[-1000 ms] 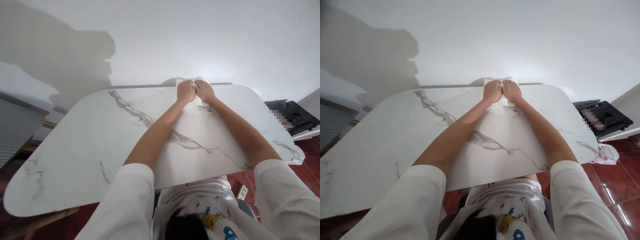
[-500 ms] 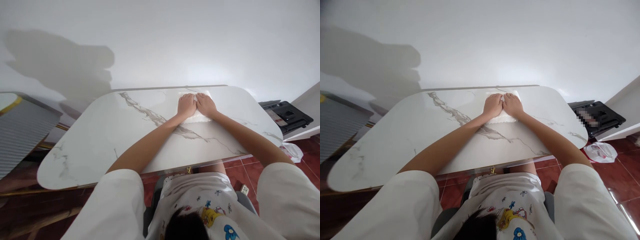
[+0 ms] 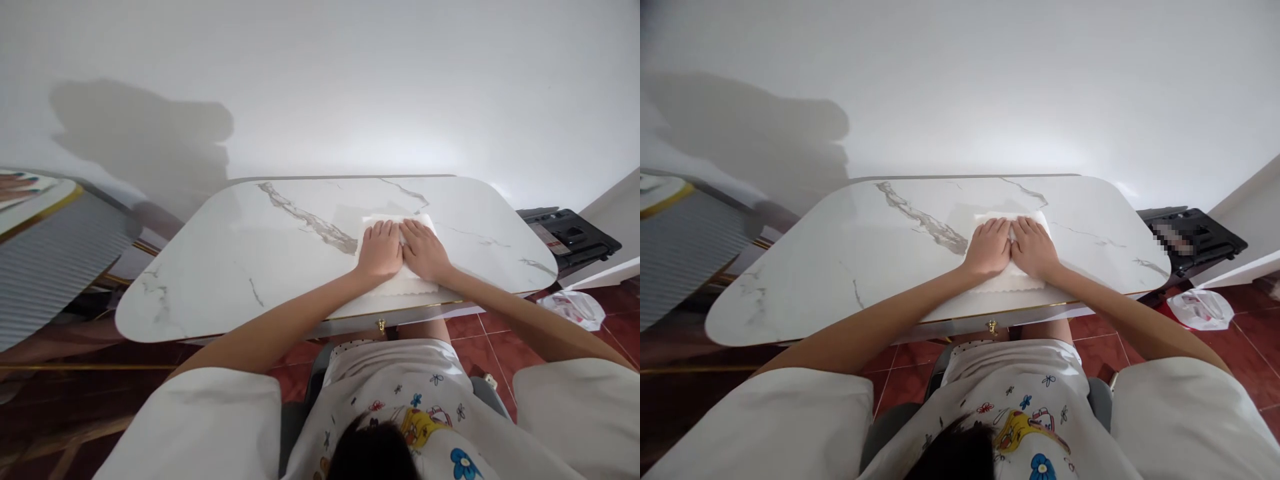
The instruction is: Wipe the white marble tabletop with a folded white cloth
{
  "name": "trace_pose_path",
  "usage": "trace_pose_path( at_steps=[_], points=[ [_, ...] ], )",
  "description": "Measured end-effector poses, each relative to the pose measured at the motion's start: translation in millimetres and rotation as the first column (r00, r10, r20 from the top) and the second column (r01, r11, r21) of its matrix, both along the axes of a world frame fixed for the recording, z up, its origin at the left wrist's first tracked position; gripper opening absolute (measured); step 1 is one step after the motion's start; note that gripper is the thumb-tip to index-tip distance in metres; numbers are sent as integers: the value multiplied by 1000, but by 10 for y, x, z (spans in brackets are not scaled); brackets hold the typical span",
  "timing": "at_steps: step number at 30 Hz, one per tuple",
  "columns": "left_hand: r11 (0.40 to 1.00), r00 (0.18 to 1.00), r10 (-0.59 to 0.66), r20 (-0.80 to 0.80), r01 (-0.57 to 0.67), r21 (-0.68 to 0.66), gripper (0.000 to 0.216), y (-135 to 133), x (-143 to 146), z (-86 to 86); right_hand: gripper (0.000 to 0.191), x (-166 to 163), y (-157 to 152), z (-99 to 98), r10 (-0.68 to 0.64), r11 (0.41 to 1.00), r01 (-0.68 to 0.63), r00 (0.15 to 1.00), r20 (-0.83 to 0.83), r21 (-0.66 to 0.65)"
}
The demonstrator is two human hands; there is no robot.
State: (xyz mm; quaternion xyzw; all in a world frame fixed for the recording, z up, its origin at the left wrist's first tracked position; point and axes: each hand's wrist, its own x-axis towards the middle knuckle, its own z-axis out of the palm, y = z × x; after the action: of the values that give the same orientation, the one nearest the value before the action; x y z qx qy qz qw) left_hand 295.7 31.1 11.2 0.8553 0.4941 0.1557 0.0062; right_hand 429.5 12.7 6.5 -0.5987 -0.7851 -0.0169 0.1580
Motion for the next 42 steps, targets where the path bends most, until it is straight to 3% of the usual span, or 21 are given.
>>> trace_pose_path(
  at_steps=[7, 13, 17, 30, 42],
  points=[
    [998, 999, -51, -5, 51, -38, 47, -403, -24, 21, 56, 47, -443, -56, 15, 1000, -14, 997, -70, 17],
    [997, 997, -64, 35, 66, -45, 44, -342, 126, 49, 58, 204, -371, -4, 35, 999, -35, 999, -42, 3],
    [997, 993, -82, 80, 83, -9, 39, -67, 205, 35, 57, 278, -75, -5, 16, 1000, -15, 1000, -16, 27],
    [1000, 985, 7, 175, -5, -12, 34, 1225, 413, 61, 46, 432, 1345, 29, 24, 999, -20, 995, -102, 33],
    [1000, 977, 31, 210, -29, -13, 37, 1962, 482, 14, 45, 480, 2053, 20, -5, 999, 10, 994, -108, 39]
  ],
)
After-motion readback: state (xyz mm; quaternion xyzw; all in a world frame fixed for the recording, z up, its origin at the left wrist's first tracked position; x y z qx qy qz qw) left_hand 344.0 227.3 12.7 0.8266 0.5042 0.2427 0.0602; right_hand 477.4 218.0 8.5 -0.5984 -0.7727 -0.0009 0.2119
